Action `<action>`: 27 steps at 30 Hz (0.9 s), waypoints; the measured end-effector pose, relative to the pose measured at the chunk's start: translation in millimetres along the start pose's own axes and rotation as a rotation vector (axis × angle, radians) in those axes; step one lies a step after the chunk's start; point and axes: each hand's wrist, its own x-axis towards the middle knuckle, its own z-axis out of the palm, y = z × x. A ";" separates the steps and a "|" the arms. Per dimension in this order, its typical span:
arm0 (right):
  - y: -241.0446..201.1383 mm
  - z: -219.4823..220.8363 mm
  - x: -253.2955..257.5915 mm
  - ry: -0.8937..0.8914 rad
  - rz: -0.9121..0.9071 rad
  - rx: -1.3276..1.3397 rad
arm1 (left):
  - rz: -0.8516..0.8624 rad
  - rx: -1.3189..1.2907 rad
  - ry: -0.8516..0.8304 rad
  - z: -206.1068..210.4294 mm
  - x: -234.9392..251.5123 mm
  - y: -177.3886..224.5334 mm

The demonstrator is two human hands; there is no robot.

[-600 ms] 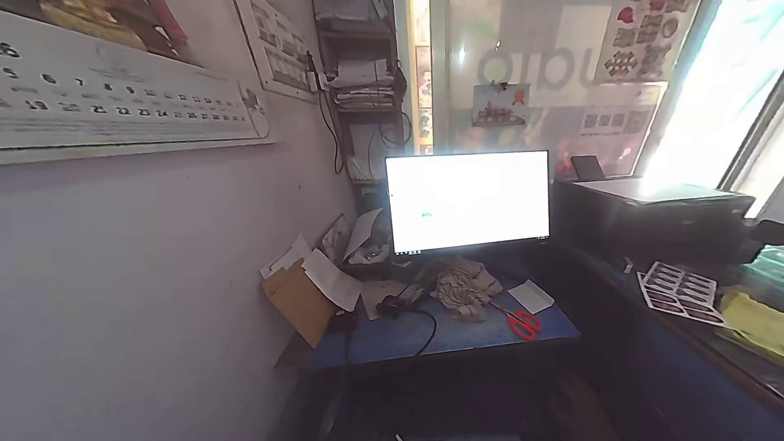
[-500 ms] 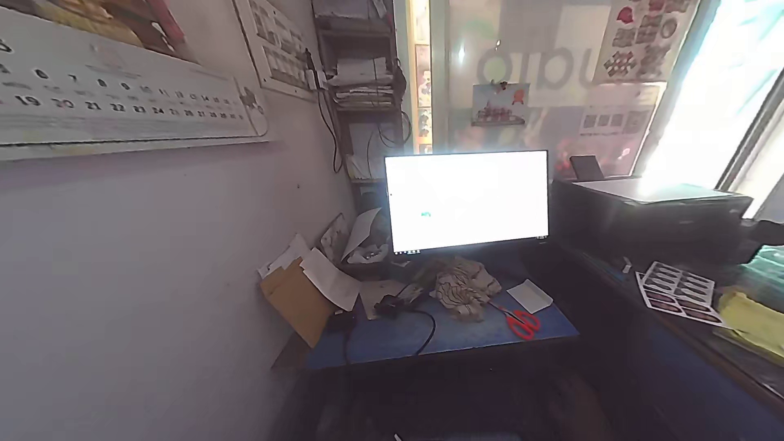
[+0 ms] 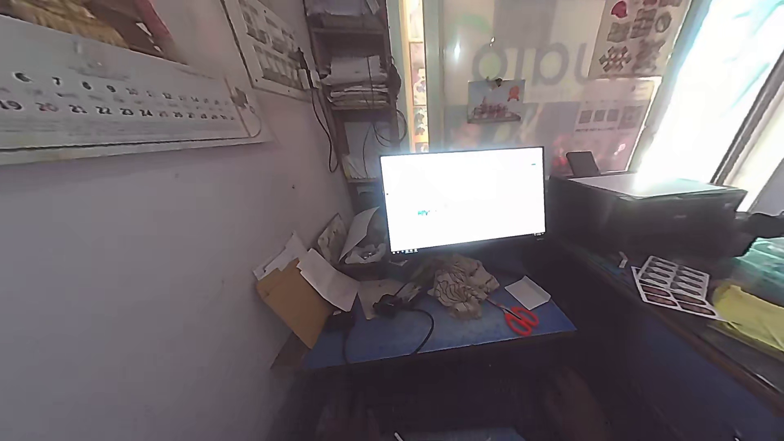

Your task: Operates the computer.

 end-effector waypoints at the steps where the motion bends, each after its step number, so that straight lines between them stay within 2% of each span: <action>1: -0.4 -1.0 -0.5 0.005 0.005 0.010 | 0.005 0.045 0.002 1.6 1.2 0.0; 10: -8.0 -7.9 -2.0 -0.023 0.045 0.005 | 0.035 -0.018 0.064 7.2 -3.3 -2.2; 16: 2.9 3.3 1.4 0.011 0.023 -0.028 | -0.009 -0.033 0.019 0.9 -4.1 3.5; 27: -2.5 1.5 3.7 0.027 0.028 0.028 | 0.014 -0.031 0.054 0.4 -5.8 1.2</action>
